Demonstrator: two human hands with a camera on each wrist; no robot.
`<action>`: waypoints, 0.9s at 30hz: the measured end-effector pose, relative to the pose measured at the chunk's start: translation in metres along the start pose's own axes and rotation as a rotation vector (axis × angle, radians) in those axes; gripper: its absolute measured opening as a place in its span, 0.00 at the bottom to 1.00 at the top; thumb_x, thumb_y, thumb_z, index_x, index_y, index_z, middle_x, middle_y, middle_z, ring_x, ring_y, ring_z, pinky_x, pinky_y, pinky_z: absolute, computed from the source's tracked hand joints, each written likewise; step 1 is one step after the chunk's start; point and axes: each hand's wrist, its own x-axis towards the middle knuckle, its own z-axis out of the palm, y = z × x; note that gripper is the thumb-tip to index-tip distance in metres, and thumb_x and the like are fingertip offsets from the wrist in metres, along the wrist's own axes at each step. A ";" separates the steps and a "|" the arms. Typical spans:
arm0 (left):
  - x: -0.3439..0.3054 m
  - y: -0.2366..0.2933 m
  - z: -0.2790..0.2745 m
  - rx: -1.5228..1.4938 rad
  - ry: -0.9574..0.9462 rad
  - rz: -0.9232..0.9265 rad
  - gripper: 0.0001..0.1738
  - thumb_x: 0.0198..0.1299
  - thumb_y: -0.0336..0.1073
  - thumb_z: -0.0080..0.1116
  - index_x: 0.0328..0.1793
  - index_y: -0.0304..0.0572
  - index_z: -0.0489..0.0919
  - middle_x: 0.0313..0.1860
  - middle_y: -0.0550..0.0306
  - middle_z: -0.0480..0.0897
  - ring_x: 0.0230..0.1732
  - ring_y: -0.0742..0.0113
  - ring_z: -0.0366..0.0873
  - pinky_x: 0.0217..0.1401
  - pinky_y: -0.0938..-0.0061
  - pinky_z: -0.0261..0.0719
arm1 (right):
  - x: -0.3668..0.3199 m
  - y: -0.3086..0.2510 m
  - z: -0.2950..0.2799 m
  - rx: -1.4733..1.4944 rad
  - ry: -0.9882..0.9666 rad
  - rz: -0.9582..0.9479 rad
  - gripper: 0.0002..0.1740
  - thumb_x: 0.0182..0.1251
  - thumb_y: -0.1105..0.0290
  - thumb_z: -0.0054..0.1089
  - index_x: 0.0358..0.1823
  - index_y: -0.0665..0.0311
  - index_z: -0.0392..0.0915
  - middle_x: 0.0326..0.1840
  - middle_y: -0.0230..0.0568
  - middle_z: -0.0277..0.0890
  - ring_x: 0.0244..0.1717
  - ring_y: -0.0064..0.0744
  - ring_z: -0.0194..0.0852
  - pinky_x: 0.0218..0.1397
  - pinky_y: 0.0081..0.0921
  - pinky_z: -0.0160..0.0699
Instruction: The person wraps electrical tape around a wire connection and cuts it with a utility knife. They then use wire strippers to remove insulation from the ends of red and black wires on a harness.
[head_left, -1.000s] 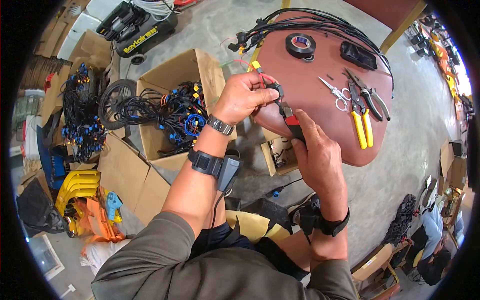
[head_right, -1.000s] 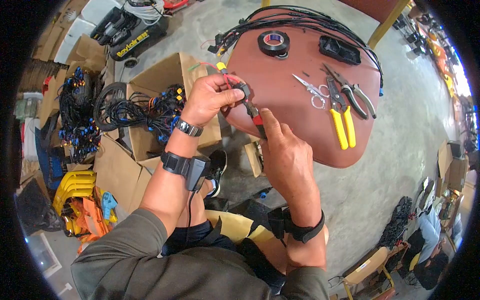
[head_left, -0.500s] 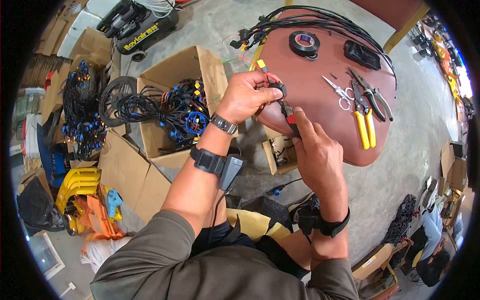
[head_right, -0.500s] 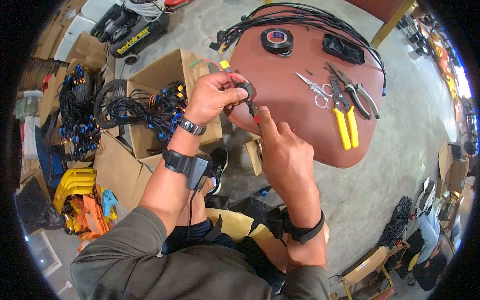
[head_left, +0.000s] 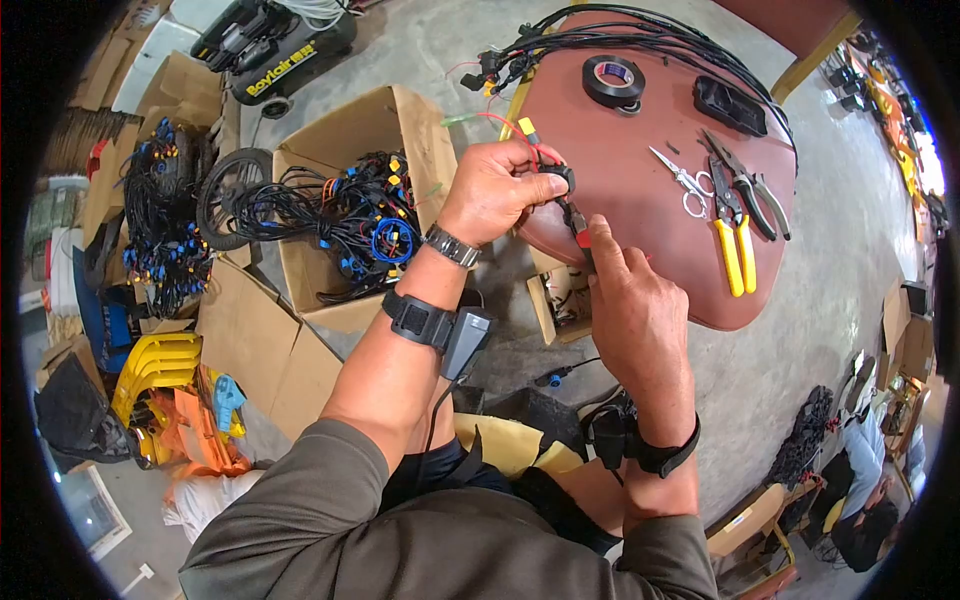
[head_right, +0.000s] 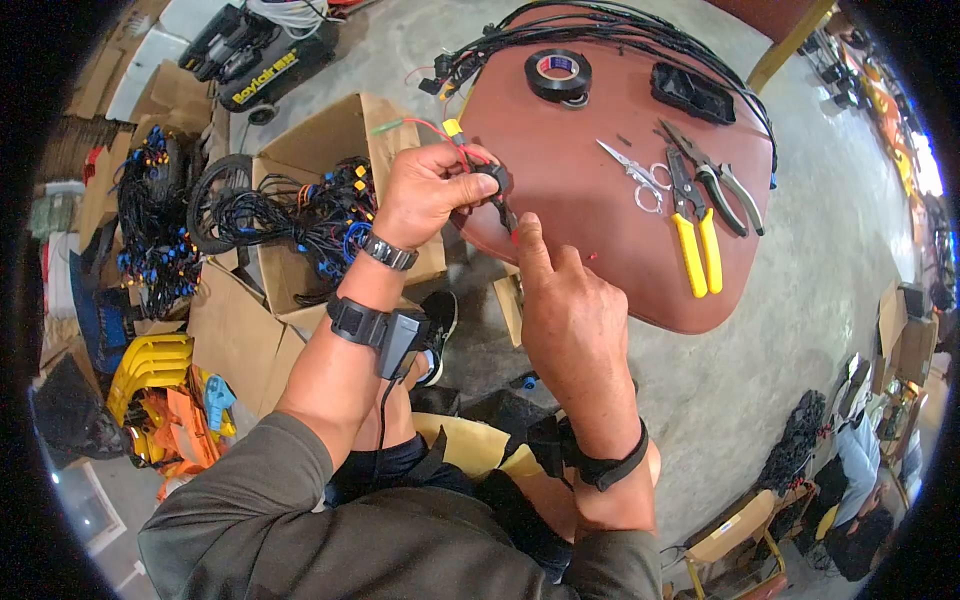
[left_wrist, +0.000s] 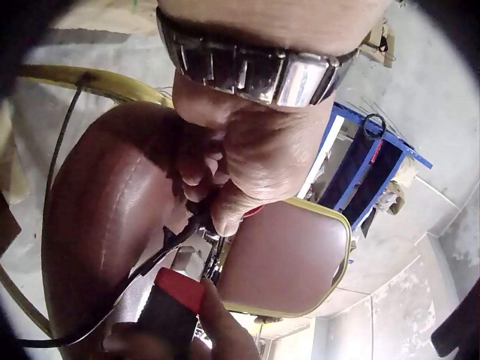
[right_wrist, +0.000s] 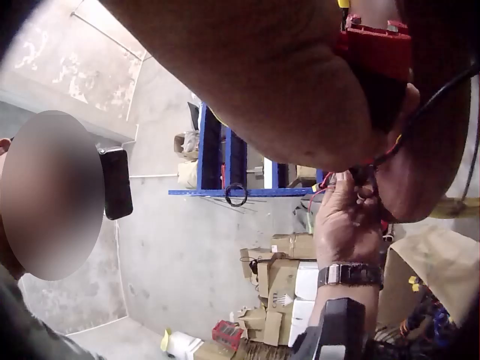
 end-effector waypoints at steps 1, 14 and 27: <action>0.000 0.000 0.000 0.002 0.006 -0.001 0.08 0.60 0.28 0.68 0.45 0.36 0.86 0.32 0.65 0.84 0.29 0.81 0.75 0.32 0.82 0.73 | 0.000 0.000 0.000 -0.001 -0.003 0.001 0.29 0.62 0.76 0.55 0.68 0.63 0.70 0.32 0.46 0.76 0.27 0.47 0.82 0.27 0.39 0.80; -0.001 -0.003 0.002 0.003 0.020 0.036 0.09 0.60 0.27 0.68 0.46 0.34 0.85 0.35 0.61 0.86 0.31 0.79 0.78 0.33 0.82 0.75 | -0.001 0.000 -0.001 0.014 -0.012 0.001 0.30 0.61 0.77 0.55 0.67 0.64 0.70 0.32 0.47 0.76 0.28 0.49 0.82 0.29 0.40 0.81; -0.002 -0.006 0.002 0.029 0.049 0.041 0.10 0.59 0.26 0.69 0.46 0.32 0.85 0.36 0.59 0.87 0.33 0.77 0.81 0.34 0.82 0.78 | -0.001 0.000 -0.004 0.051 -0.093 0.060 0.27 0.65 0.75 0.56 0.67 0.62 0.71 0.38 0.48 0.80 0.33 0.50 0.83 0.36 0.42 0.82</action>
